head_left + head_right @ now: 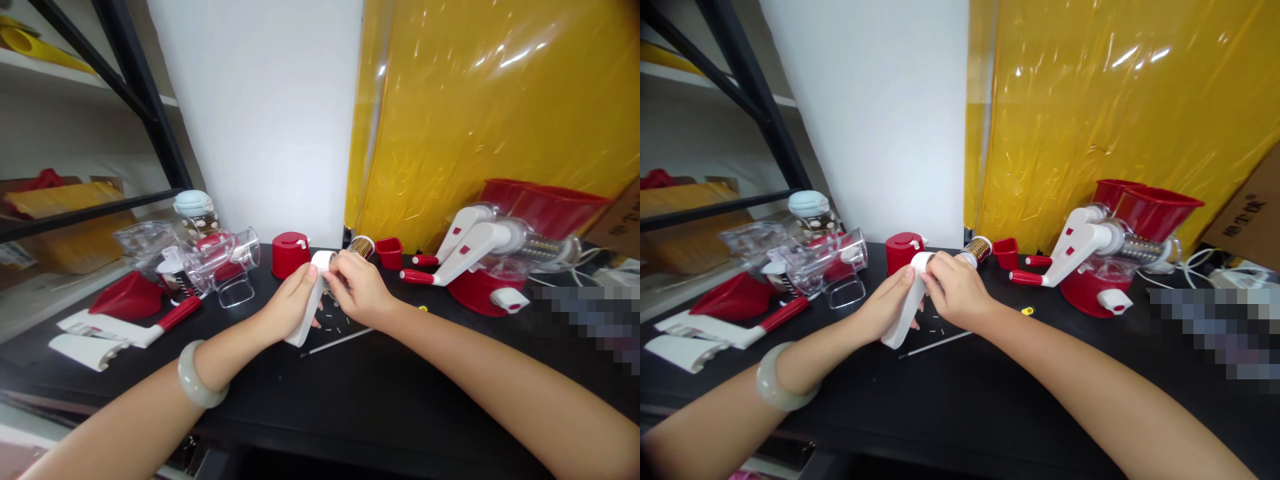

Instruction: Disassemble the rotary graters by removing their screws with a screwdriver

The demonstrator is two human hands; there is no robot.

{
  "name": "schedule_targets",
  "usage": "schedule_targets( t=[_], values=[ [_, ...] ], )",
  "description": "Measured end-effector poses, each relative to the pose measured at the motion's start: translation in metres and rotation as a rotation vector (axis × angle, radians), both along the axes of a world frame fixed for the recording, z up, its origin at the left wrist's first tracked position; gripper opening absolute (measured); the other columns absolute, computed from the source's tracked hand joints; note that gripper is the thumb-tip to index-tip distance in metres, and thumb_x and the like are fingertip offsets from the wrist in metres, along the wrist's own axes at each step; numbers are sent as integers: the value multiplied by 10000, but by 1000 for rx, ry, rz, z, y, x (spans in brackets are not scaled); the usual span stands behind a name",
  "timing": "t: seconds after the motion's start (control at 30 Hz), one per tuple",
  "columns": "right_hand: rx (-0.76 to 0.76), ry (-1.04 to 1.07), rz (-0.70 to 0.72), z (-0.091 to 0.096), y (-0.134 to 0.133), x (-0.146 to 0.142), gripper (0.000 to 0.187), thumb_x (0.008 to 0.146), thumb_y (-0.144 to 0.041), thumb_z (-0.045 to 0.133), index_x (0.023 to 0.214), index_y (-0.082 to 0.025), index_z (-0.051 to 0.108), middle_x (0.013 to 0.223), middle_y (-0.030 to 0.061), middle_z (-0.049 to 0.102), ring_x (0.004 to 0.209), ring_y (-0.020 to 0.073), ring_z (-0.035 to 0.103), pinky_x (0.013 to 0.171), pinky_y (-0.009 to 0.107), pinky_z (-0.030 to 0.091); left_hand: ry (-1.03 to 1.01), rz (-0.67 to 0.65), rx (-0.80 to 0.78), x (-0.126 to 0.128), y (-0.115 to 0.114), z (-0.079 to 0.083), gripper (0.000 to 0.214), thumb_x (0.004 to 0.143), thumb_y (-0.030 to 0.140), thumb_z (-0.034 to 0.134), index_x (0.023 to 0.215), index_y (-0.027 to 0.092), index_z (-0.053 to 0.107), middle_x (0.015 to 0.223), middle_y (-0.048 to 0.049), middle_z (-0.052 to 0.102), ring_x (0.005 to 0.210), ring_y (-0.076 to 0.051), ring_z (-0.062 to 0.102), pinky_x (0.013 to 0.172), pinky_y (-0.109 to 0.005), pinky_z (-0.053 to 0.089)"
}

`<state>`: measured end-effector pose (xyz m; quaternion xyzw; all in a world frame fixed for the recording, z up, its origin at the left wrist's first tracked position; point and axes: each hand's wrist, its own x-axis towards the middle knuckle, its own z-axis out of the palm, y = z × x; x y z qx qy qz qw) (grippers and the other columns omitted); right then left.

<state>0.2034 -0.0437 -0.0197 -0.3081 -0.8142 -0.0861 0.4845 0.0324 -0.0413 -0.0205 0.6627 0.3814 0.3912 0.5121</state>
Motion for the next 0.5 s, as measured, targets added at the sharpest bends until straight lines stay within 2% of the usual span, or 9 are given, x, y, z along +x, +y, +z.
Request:
schedule_targets(
  t=[0.27, 0.4, 0.5],
  values=[
    [35, -4, 32, -2, 3, 2, 199, 963, -221, 471, 764, -230, 457, 744, 15, 531, 670, 162, 489, 628, 297, 406, -20, 13, -12, 1, -3, 3, 610, 814, 774, 500, 957, 182, 541, 689, 8, 565, 518, -140, 581, 393, -281, 558],
    [54, -5, 47, -4, 5, 4, 185, 980, -221, 472, 796, -225, 492, 754, 16, 552, 697, 167, 517, 658, 303, 426, 0, 28, 13, 1, -4, 2, 602, 832, 776, 466, 935, 187, 535, 662, 19, 560, 481, -127, 573, 378, -261, 547],
    [61, 14, 23, -4, 7, 7, 132, 977, -308, 529, 880, -220, 539, 799, 22, 574, 728, 176, 538, 695, 324, 450, -17, 45, 18, 1, -3, 3, 599, 839, 777, 448, 923, 190, 531, 633, 23, 564, 451, -123, 571, 358, -238, 524]
  ],
)
